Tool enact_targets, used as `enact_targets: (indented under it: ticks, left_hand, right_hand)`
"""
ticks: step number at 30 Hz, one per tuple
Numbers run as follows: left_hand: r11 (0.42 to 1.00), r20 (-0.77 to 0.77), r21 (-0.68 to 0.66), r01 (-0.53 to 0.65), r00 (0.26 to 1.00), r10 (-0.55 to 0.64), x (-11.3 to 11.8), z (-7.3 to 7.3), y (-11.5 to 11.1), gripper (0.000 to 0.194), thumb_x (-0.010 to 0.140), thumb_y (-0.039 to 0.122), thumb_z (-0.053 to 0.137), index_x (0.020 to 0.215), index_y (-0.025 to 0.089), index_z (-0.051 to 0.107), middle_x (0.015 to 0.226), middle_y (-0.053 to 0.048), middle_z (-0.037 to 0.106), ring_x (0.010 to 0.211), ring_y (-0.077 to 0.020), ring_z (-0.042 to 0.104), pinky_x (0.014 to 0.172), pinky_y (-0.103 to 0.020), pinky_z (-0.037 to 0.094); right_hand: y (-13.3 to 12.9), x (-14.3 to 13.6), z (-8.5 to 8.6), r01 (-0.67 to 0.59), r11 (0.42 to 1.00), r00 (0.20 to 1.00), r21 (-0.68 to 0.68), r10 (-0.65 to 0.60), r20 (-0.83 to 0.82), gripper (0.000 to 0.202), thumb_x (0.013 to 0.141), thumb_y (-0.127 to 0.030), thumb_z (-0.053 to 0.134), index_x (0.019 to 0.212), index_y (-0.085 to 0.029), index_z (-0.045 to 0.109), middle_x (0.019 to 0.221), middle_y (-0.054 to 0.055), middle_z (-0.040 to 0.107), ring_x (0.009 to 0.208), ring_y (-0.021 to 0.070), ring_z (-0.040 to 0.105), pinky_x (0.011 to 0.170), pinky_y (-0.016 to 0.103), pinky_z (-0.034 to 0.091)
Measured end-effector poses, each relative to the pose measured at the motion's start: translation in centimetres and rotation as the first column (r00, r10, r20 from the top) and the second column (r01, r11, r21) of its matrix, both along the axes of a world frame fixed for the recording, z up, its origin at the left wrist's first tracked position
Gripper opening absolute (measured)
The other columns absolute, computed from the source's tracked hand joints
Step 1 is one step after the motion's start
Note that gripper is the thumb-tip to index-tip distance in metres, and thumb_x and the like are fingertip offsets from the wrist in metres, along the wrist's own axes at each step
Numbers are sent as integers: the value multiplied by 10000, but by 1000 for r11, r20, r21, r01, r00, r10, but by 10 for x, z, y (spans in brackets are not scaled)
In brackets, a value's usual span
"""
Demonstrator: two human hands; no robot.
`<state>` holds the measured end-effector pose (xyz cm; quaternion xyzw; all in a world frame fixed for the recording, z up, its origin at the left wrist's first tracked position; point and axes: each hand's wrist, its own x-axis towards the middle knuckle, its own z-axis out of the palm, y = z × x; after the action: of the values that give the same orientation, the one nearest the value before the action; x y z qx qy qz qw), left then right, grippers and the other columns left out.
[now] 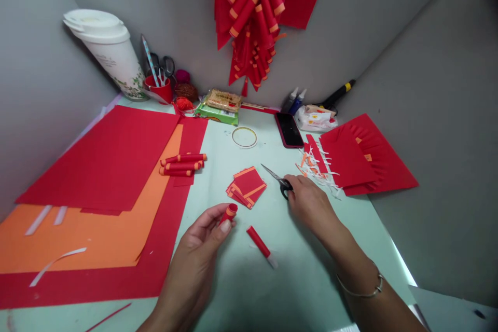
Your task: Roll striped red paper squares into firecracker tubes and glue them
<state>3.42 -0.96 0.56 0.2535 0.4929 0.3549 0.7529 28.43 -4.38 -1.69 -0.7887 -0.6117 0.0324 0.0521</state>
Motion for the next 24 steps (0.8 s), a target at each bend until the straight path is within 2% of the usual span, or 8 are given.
enact_targets:
  ticks: [5, 8, 9, 11, 12, 14, 19, 24]
  left_hand:
    - [1000, -33, 27, 12, 999, -11, 0, -1, 1, 352, 658, 337, 910, 968, 241, 773, 990, -27, 753, 1000, -193, 658, 907, -260, 494]
    - [999, -42, 31, 10, 999, -9, 1, -1, 3, 351, 651, 331, 914, 958, 240, 771, 970, -22, 754, 989, -191, 664, 891, -252, 499]
    - [1000, -45, 27, 7, 999, -5, 1, -1, 3, 353, 644, 331, 918, 953, 239, 771, 961, -20, 755, 983, -189, 666, 883, -248, 501]
    - [1000, -50, 23, -5, 999, 6, 1, -2, 4, 361, 636, 331, 922, 950, 242, 770, 958, -15, 758, 973, -183, 669, 870, -240, 505]
    - [1000, -54, 27, -9, 998, 10, 1, -2, 4, 360, 638, 332, 921, 951, 243, 769, 961, -12, 759, 972, -180, 670, 868, -236, 504]
    - [999, -68, 44, -14, 998, 17, -1, -4, 4, 355, 650, 337, 915, 959, 244, 767, 971, -9, 761, 977, -175, 668, 869, -229, 500]
    - [998, -92, 60, -14, 996, 20, -3, -8, 6, 358, 663, 356, 907, 974, 246, 767, 1016, -16, 766, 1011, -189, 664, 889, -243, 493]
    - [997, -87, 73, 17, 996, -10, -3, -11, 5, 328, 691, 353, 892, 980, 265, 765, 985, -1, 772, 985, -179, 666, 857, -225, 497]
  right_hand:
    - [-3, 8, 4, 76, 996, 997, 35, -75, -35, 399, 867, -86, 511, 1246, -149, 619, 1122, 163, 679, 945, 303, 654, 721, 377, 482]
    - [-7, 9, 9, 130, 986, 939, 101, -90, -331, 419, 866, -147, 556, 1281, -177, 604, 1105, 122, 677, 932, 260, 656, 783, 382, 517]
    - [-9, 7, 12, 133, 986, 870, 102, -67, -488, 419, 865, -179, 574, 1282, -195, 605, 1060, 95, 676, 902, 236, 655, 780, 368, 529]
    - [-11, 0, 16, 85, 994, 669, 66, -8, -743, 432, 850, -223, 604, 1282, -229, 614, 976, 50, 656, 818, 191, 638, 724, 324, 541]
    - [-13, -4, 19, 45, 998, 580, 46, 12, -815, 445, 838, -223, 614, 1282, -242, 621, 966, 39, 646, 793, 176, 623, 697, 306, 538]
    - [-14, -11, 24, -46, 999, 481, 28, 47, -876, 487, 803, -179, 628, 1282, -266, 641, 1001, 32, 641, 804, 160, 603, 705, 290, 530]
    - [-14, -19, 31, -224, 974, 443, 13, 114, -889, 548, 780, -101, 637, 1294, -288, 668, 1026, 20, 653, 790, 133, 593, 775, 288, 518]
    - [-15, -19, 30, -287, 957, 465, 31, 167, -870, 555, 785, -87, 654, 1298, -299, 673, 1018, 19, 662, 800, 131, 612, 783, 282, 522]
